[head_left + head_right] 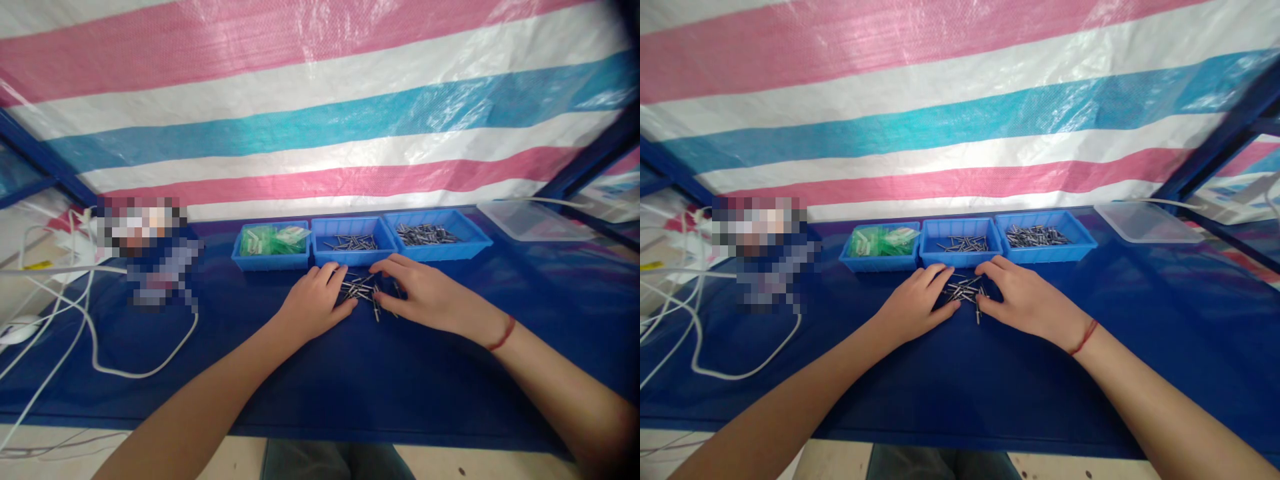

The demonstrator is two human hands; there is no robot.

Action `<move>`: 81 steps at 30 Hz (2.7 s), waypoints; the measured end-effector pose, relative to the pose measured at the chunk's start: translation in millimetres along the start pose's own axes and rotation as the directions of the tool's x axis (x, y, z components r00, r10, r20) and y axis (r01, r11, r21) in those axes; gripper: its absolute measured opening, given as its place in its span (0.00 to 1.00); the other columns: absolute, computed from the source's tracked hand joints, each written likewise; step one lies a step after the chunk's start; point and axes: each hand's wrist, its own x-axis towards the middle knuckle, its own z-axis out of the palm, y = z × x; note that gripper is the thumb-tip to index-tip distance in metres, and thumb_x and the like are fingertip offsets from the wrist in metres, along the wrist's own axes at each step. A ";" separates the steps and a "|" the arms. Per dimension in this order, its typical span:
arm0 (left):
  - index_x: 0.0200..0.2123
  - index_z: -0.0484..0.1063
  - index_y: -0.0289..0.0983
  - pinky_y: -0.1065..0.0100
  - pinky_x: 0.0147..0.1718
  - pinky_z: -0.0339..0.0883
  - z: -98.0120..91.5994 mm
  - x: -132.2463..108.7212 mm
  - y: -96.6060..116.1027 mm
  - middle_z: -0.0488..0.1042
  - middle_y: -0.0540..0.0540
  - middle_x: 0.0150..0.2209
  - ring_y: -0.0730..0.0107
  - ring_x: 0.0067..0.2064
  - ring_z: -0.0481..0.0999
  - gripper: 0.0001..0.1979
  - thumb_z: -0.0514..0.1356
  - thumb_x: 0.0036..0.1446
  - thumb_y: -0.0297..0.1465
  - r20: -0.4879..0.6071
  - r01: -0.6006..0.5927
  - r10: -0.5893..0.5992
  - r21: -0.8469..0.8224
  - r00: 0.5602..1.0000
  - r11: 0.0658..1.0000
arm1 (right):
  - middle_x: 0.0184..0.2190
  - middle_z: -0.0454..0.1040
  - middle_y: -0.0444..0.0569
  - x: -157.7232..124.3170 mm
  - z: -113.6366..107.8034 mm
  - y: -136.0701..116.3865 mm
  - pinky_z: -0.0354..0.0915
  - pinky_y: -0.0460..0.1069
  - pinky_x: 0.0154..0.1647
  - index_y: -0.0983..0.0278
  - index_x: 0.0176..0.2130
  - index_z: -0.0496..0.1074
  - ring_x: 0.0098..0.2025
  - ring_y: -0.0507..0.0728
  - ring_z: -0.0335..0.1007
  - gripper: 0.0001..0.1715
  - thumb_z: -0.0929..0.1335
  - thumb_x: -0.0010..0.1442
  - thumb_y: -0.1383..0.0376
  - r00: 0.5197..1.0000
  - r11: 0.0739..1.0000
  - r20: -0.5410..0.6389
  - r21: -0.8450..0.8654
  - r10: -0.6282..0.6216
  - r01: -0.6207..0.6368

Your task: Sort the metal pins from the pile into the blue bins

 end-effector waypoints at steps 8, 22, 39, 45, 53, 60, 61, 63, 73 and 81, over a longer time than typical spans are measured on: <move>0.56 0.63 0.31 0.59 0.48 0.67 -3.4 0.7 0.3 0.68 0.38 0.52 0.57 0.48 0.71 0.24 0.51 0.63 0.41 0.038 -0.028 0.027 0.034 0.999 0.999 | 0.46 0.69 0.54 -3.9 1.2 -4.5 0.69 0.52 0.39 0.64 0.55 0.63 0.41 0.59 0.71 0.30 0.68 0.53 0.63 0.996 0.997 0.090 0.072 -0.028 0.022; 0.50 0.69 0.36 0.66 0.41 0.69 -4.3 -1.0 0.0 0.70 0.44 0.41 0.67 0.41 0.73 0.14 0.50 0.65 0.33 0.079 0.008 0.002 -0.125 0.997 0.992 | 0.32 0.70 0.46 -3.4 -0.7 3.6 0.66 0.48 0.29 0.61 0.46 0.70 0.28 0.53 0.68 0.19 0.70 0.54 0.60 0.986 0.984 0.165 0.179 -0.027 -0.003; 0.41 0.73 0.38 0.68 0.44 0.67 -3.3 -0.6 -3.0 0.73 0.46 0.41 0.69 0.43 0.74 0.09 0.53 0.63 0.29 -0.068 0.075 -0.117 -0.440 0.991 0.895 | 0.37 0.73 0.49 4.9 12.3 -18.2 0.66 0.51 0.40 0.61 0.40 0.73 0.39 0.56 0.70 0.08 0.66 0.58 0.67 0.996 0.975 -0.059 0.204 -0.073 0.084; 0.41 0.73 0.38 0.69 0.38 0.69 -4.5 0.5 4.5 0.76 0.47 0.39 0.70 0.38 0.75 0.08 0.57 0.61 0.33 -0.113 0.119 -0.218 -0.558 0.969 0.821 | 0.31 0.75 0.47 6.9 14.4 -24.0 0.64 0.48 0.29 0.61 0.35 0.74 0.30 0.53 0.68 0.09 0.65 0.61 0.62 0.984 0.890 -0.146 0.455 0.101 -0.024; 0.40 0.74 0.38 0.67 0.43 0.66 -4.0 -1.7 7.0 0.75 0.47 0.39 0.67 0.42 0.74 0.09 0.56 0.62 0.34 -0.126 0.083 -0.178 -0.540 0.976 0.837 | 0.34 0.75 0.49 5.8 17.3 -29.4 0.67 0.50 0.34 0.62 0.34 0.73 0.35 0.56 0.71 0.09 0.67 0.59 0.59 0.958 0.730 -0.175 0.681 0.228 -0.050; 0.38 0.73 0.38 0.69 0.39 0.65 -3.3 -1.9 7.5 0.74 0.48 0.37 0.68 0.40 0.73 0.08 0.57 0.61 0.35 -0.137 0.074 -0.177 -0.549 0.975 0.832 | 0.32 0.74 0.49 6.3 16.9 -34.8 0.67 0.48 0.30 0.62 0.32 0.73 0.34 0.55 0.70 0.09 0.69 0.57 0.58 0.942 0.662 -0.174 0.747 0.286 -0.063; 0.38 0.73 0.38 0.69 0.39 0.65 -3.1 -1.9 7.4 0.74 0.48 0.37 0.69 0.39 0.73 0.08 0.57 0.61 0.35 -0.135 0.077 -0.181 -0.554 0.974 0.829 | 0.32 0.74 0.48 6.2 16.8 -34.5 0.67 0.48 0.30 0.62 0.32 0.73 0.33 0.55 0.69 0.09 0.69 0.57 0.59 0.942 0.657 -0.176 0.751 0.287 -0.060; 0.38 0.73 0.38 0.70 0.39 0.66 -3.1 -1.8 7.3 0.74 0.47 0.37 0.69 0.39 0.73 0.08 0.57 0.61 0.34 -0.136 0.082 -0.189 -0.563 0.972 0.822 | 0.31 0.73 0.48 5.9 16.7 -33.4 0.66 0.47 0.29 0.62 0.33 0.72 0.31 0.53 0.68 0.08 0.69 0.57 0.59 0.942 0.644 -0.174 0.763 0.286 -0.055; 0.39 0.73 0.38 0.70 0.37 0.65 -9.4 -2.0 8.2 0.74 0.47 0.35 0.71 0.36 0.72 0.09 0.56 0.62 0.35 -0.206 0.079 -0.228 -0.553 0.952 0.830 | 0.30 0.72 0.47 5.7 14.9 -29.8 0.64 0.48 0.30 0.63 0.32 0.72 0.31 0.53 0.68 0.07 0.67 0.58 0.61 0.954 0.754 -0.194 0.655 0.231 -0.049; 0.43 0.75 0.42 0.60 0.46 0.61 -4.6 -3.4 1.9 0.74 0.47 0.41 0.62 0.46 0.69 0.11 0.58 0.59 0.37 -0.071 0.139 -0.168 -0.308 0.983 0.941 | 0.30 0.75 0.48 6.1 -21.0 22.3 0.64 0.50 0.31 0.60 0.30 0.73 0.30 0.56 0.70 0.11 0.67 0.58 0.57 0.734 0.928 -0.583 0.323 0.350 -0.186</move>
